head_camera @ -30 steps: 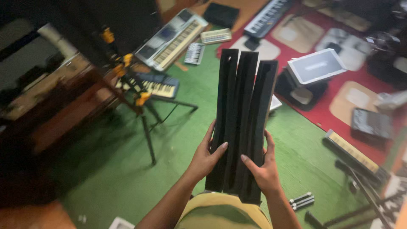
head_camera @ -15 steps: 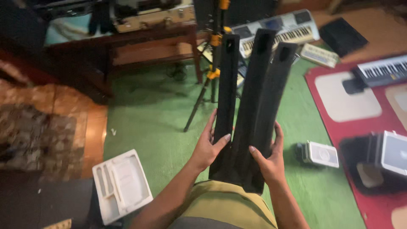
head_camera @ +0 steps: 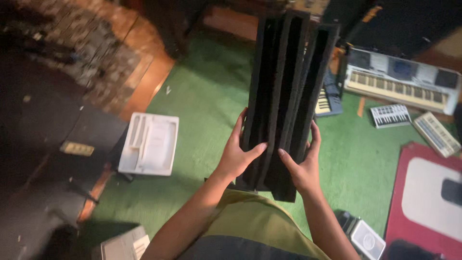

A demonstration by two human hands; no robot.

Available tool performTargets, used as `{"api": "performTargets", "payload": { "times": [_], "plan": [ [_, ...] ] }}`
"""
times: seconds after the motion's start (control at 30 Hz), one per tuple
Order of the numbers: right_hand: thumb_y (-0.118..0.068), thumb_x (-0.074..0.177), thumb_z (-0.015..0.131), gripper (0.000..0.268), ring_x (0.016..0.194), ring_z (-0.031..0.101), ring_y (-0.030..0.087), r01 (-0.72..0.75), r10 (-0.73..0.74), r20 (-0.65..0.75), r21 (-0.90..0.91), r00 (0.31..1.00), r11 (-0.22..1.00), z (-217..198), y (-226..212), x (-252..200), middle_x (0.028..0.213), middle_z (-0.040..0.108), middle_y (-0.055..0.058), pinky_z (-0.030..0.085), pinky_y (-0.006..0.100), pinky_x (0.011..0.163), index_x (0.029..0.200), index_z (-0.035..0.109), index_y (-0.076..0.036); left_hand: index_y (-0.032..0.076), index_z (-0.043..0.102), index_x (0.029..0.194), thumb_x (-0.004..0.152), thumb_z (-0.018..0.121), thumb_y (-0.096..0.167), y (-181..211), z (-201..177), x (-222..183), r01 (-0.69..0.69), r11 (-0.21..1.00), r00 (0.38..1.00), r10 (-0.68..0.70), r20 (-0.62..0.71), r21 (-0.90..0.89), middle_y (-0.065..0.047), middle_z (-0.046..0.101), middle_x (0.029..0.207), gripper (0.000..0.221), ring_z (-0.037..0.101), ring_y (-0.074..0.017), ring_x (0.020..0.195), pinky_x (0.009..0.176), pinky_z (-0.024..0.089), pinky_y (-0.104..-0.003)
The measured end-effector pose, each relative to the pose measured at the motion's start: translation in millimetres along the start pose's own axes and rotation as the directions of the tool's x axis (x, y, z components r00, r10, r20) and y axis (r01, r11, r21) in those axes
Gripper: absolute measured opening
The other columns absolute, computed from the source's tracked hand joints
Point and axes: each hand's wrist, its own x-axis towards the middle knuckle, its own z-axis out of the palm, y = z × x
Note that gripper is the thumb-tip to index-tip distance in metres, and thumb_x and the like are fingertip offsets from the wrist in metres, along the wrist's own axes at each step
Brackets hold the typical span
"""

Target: The person opens a black equipment case and gathers foam inserts and black tubes from the floor, placing them into the case.

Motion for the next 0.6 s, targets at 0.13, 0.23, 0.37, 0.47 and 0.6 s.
{"api": "performTargets", "payload": {
  "times": [0.13,0.23,0.37,0.47,0.6],
  "plan": [
    [-0.001,0.086,0.073,0.103,0.131,0.060,0.029,0.021,-0.020,0.158,-0.003,0.987,1.000,23.5,6.9,29.4,0.144,0.055,0.020,0.051,0.042,0.109,0.164,0.007,-0.011,0.007,0.013,0.165,0.083,0.078,0.005,5.7,-24.2,3.9,0.039,0.997,0.997,-0.043,-0.066,-0.066,-0.020,0.060,0.139,0.105,0.064,-0.0241,0.123,0.105,0.053,-0.036],
    [-0.002,0.086,0.074,0.102,0.129,0.061,0.029,-0.015,0.019,0.205,-0.017,0.979,1.000,46.4,12.5,53.3,0.141,0.056,0.020,0.051,0.042,0.107,0.164,0.010,-0.011,0.005,0.015,0.165,0.084,0.076,0.003,6.0,-47.9,18.4,-0.037,0.999,0.992,0.032,-0.124,-0.036,-0.017,0.051,0.151,0.102,0.057,-0.0224,0.135,0.112,0.048,-0.036],
    [-0.004,0.086,0.074,0.101,0.124,0.063,0.028,-0.052,0.050,0.198,0.006,0.979,0.999,91.4,20.6,90.0,0.137,0.058,0.019,0.052,0.041,0.105,0.164,0.010,-0.013,0.003,0.018,0.164,0.084,0.072,-0.003,5.3,-95.1,44.0,-0.098,0.992,0.975,0.112,-0.192,0.080,-0.016,0.043,0.159,0.098,0.046,-0.0218,0.146,0.120,0.039,-0.036],
    [-0.004,0.087,0.074,0.101,0.127,0.061,0.027,-0.009,0.006,0.172,0.013,0.985,1.000,131.3,25.9,110.4,0.140,0.055,0.019,0.051,0.041,0.107,0.164,0.009,-0.012,0.000,0.020,0.164,0.084,0.070,-0.005,5.5,-134.0,63.8,-0.117,0.985,0.960,0.144,-0.239,0.125,-0.017,0.041,0.161,0.095,0.043,-0.0223,0.148,0.123,0.035,-0.036],
    [-0.004,0.089,0.072,0.097,0.134,0.056,0.027,0.057,-0.052,0.127,-0.037,0.991,0.998,189.3,26.9,150.6,0.148,0.049,0.019,0.048,0.042,0.111,0.164,0.012,-0.011,-0.001,0.021,0.164,0.084,0.069,-0.005,24.0,-194.7,99.0,-0.121,0.984,0.960,0.150,-0.238,0.131,-0.017,0.041,0.161,0.094,0.042,-0.0223,0.149,0.123,0.034,-0.035]
  ]
}}
